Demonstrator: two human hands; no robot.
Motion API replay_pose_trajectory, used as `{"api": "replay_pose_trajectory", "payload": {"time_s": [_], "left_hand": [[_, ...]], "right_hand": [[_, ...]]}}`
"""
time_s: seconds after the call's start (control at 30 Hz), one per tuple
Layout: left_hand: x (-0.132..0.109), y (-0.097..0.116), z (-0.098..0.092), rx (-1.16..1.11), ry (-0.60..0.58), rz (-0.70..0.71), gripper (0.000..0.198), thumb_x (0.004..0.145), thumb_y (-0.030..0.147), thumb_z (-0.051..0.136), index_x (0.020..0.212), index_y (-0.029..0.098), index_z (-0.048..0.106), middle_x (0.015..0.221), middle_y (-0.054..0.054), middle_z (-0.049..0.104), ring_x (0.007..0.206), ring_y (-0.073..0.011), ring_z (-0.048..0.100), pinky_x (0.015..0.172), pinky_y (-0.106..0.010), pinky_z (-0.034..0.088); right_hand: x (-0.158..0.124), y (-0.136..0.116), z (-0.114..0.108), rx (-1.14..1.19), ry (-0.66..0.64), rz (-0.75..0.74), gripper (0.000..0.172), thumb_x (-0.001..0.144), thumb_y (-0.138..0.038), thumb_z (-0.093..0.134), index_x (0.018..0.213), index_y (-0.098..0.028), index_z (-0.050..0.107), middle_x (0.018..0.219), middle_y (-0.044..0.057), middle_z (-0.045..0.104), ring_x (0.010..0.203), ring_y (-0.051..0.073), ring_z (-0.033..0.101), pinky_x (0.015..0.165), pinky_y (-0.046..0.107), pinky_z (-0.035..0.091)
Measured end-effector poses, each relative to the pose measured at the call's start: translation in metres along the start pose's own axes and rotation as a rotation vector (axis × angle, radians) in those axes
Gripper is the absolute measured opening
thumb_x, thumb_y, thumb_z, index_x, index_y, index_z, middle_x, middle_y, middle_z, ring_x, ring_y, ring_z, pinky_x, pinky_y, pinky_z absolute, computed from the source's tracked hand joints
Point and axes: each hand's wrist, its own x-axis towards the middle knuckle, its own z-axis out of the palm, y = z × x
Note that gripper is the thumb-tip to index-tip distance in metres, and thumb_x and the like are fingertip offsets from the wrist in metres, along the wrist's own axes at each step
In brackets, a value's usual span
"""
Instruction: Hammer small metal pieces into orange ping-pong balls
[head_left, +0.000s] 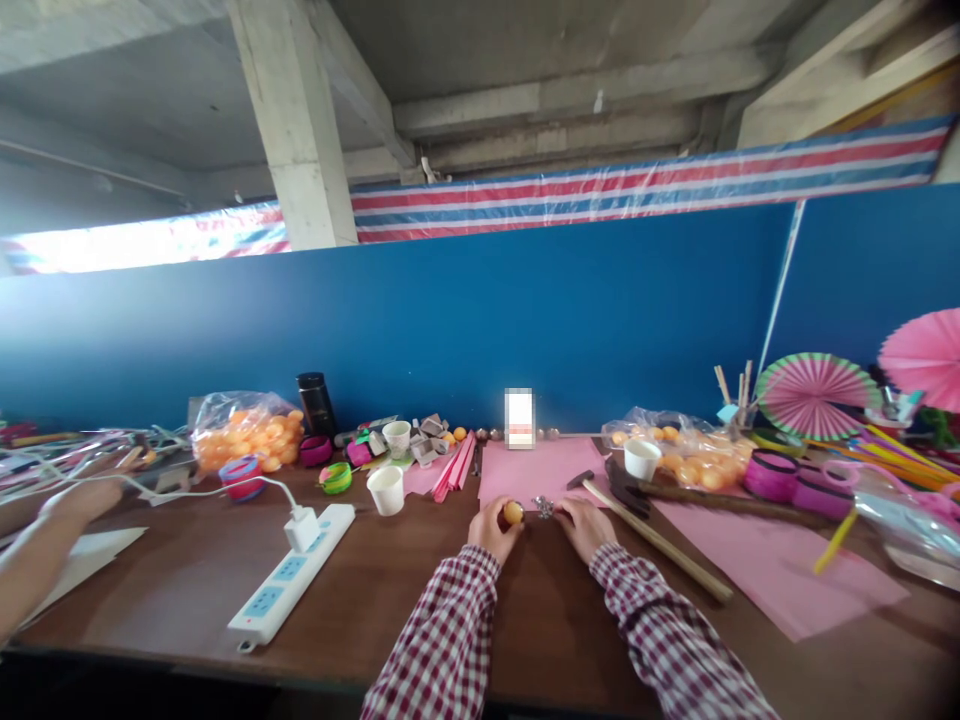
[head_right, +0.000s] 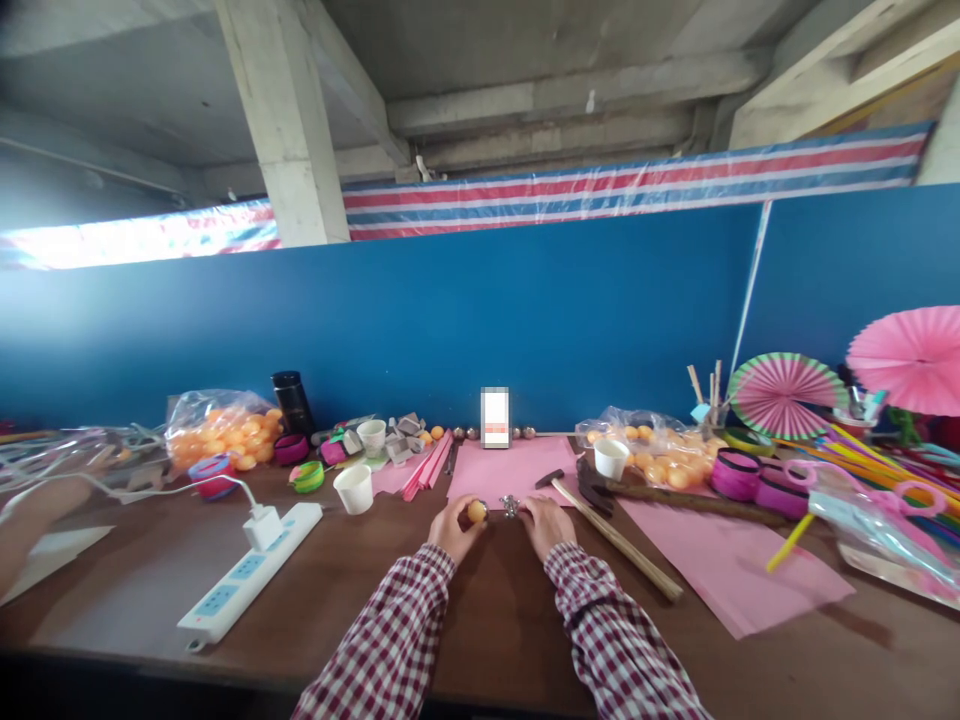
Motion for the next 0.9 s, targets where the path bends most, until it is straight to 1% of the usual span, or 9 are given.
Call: {"api": "replay_pose_trajectory", "payload": {"time_s": [0.13, 0.23, 0.5, 0.63, 0.77, 0.9], "left_hand": [[0.0001, 0.0021, 0.0018, -0.012, 0.012, -0.051, 0.036, 0.058, 0.019, 0.062, 0.094, 0.021, 0.058, 0.082, 0.000, 0.063, 0.069, -0.0128, 0.058, 0.068, -0.026, 0.046], [0.0002, 0.0038, 0.0013, -0.022, 0.012, -0.049, 0.036, 0.057, 0.020, 0.062, 0.092, 0.021, 0.059, 0.082, -0.001, 0.063, 0.068, -0.0128, 0.058, 0.067, -0.026, 0.046], [-0.0010, 0.0064, -0.0025, 0.032, 0.004, -0.023, 0.035, 0.058, 0.020, 0.062, 0.092, 0.020, 0.059, 0.085, -0.002, 0.064, 0.072, -0.0149, 0.059, 0.071, -0.028, 0.046], [-0.0011, 0.0078, -0.0040, 0.040, 0.000, -0.032, 0.035, 0.058, 0.020, 0.061, 0.093, 0.021, 0.058, 0.084, -0.002, 0.063, 0.072, -0.0150, 0.059, 0.071, -0.028, 0.046], [-0.0008, 0.0075, -0.0037, 0.061, 0.021, -0.016, 0.036, 0.057, 0.016, 0.060, 0.092, 0.021, 0.056, 0.086, -0.001, 0.062, 0.073, -0.0143, 0.059, 0.073, -0.028, 0.045], [-0.0021, 0.0094, -0.0043, 0.057, 0.026, -0.008, 0.035, 0.056, 0.012, 0.058, 0.089, 0.022, 0.054, 0.083, 0.001, 0.061, 0.071, -0.0125, 0.058, 0.071, -0.026, 0.045]], "right_hand": [[-0.0005, -0.0018, -0.0012, -0.037, -0.032, -0.014, 0.019, 0.078, -0.025, 0.042, 0.076, -0.021, 0.061, 0.082, 0.002, 0.060, 0.078, 0.016, 0.051, 0.070, 0.025, 0.036], [-0.0005, -0.0021, -0.0010, -0.038, -0.039, -0.008, 0.018, 0.077, -0.023, 0.043, 0.077, -0.022, 0.062, 0.082, 0.002, 0.060, 0.079, 0.016, 0.051, 0.071, 0.025, 0.035], [-0.0008, 0.0007, 0.0004, 0.000, -0.023, 0.016, 0.027, 0.081, -0.023, 0.037, 0.094, -0.025, 0.061, 0.089, 0.002, 0.062, 0.084, 0.016, 0.053, 0.072, 0.025, 0.036], [-0.0007, 0.0023, 0.0018, 0.005, -0.020, 0.014, 0.030, 0.082, -0.020, 0.033, 0.087, -0.022, 0.063, 0.088, 0.003, 0.062, 0.084, 0.015, 0.053, 0.075, 0.025, 0.036], [-0.0015, 0.0020, 0.0028, 0.013, -0.024, -0.009, 0.023, 0.077, -0.018, 0.041, 0.083, -0.021, 0.063, 0.086, 0.003, 0.061, 0.084, 0.015, 0.052, 0.079, 0.026, 0.034], [-0.0021, 0.0018, 0.0038, 0.036, -0.018, 0.002, 0.019, 0.075, -0.018, 0.044, 0.080, -0.020, 0.062, 0.084, 0.004, 0.060, 0.082, 0.016, 0.051, 0.079, 0.027, 0.034]]}}
